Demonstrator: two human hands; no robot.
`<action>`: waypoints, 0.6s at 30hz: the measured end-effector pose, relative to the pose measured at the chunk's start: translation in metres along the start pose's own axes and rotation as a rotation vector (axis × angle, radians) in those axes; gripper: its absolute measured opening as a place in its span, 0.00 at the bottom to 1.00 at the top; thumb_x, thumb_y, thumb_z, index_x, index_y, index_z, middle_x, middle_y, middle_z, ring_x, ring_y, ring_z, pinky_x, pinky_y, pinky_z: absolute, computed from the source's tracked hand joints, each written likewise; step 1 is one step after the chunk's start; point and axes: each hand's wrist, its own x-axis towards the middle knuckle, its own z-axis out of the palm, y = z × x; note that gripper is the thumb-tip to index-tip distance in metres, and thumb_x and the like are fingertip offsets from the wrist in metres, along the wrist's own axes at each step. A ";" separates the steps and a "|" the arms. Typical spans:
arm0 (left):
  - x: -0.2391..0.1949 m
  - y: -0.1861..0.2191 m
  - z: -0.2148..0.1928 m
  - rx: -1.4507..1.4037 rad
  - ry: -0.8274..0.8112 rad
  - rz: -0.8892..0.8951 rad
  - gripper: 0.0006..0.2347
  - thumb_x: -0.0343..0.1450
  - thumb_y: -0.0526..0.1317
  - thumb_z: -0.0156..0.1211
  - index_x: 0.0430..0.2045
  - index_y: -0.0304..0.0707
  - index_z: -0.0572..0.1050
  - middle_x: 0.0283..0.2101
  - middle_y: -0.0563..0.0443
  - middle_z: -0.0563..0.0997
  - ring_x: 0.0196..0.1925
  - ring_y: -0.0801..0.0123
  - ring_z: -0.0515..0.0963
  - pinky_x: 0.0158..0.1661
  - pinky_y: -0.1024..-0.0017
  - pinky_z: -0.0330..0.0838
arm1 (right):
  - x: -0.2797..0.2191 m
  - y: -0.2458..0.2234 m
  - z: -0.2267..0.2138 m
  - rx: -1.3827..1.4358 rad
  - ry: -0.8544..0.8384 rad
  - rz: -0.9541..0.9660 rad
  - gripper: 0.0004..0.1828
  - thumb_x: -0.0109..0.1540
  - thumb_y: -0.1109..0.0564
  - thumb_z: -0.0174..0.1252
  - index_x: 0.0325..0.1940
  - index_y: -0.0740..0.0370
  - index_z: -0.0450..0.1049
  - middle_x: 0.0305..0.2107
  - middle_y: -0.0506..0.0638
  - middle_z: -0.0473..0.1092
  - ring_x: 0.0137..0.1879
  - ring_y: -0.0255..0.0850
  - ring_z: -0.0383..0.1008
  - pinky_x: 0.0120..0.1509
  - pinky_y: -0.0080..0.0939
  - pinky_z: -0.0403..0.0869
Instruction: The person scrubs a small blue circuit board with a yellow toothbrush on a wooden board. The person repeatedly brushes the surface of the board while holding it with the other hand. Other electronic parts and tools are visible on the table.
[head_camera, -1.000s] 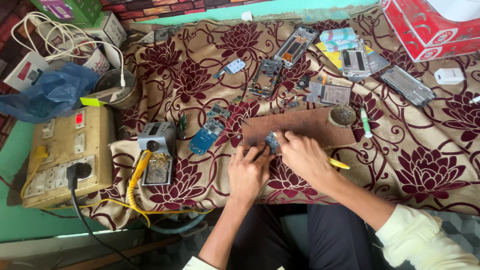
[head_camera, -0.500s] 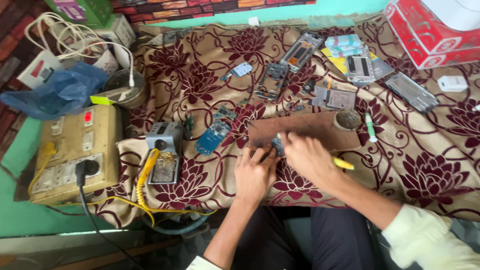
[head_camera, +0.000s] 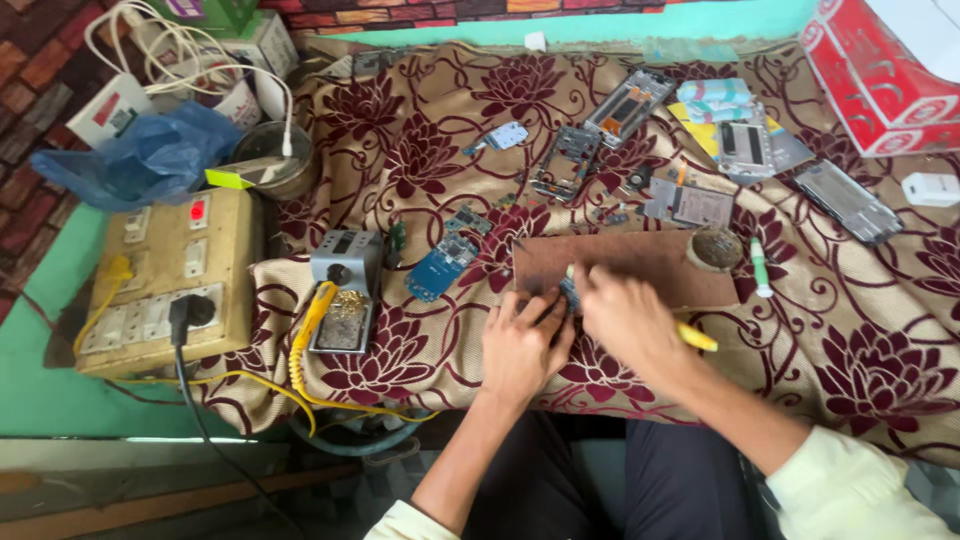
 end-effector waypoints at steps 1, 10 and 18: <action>0.002 0.000 0.000 0.003 -0.012 -0.001 0.10 0.65 0.40 0.68 0.38 0.39 0.85 0.48 0.55 0.83 0.47 0.62 0.76 0.43 0.65 0.73 | 0.003 0.001 -0.002 0.011 -0.010 -0.016 0.27 0.58 0.64 0.56 0.62 0.74 0.70 0.32 0.60 0.74 0.28 0.49 0.80 0.30 0.46 0.80; 0.005 0.003 0.001 0.026 -0.014 -0.018 0.10 0.65 0.41 0.69 0.36 0.38 0.85 0.45 0.56 0.83 0.45 0.61 0.76 0.40 0.64 0.72 | 0.010 0.007 -0.007 0.117 0.059 0.023 0.22 0.59 0.65 0.54 0.57 0.74 0.72 0.36 0.64 0.75 0.28 0.51 0.80 0.31 0.47 0.79; 0.007 0.004 0.000 0.001 -0.002 -0.017 0.09 0.65 0.39 0.70 0.35 0.38 0.85 0.44 0.57 0.83 0.44 0.62 0.77 0.39 0.65 0.72 | -0.005 0.020 -0.006 0.173 0.180 0.024 0.23 0.55 0.64 0.57 0.56 0.69 0.76 0.40 0.67 0.75 0.28 0.54 0.79 0.32 0.50 0.80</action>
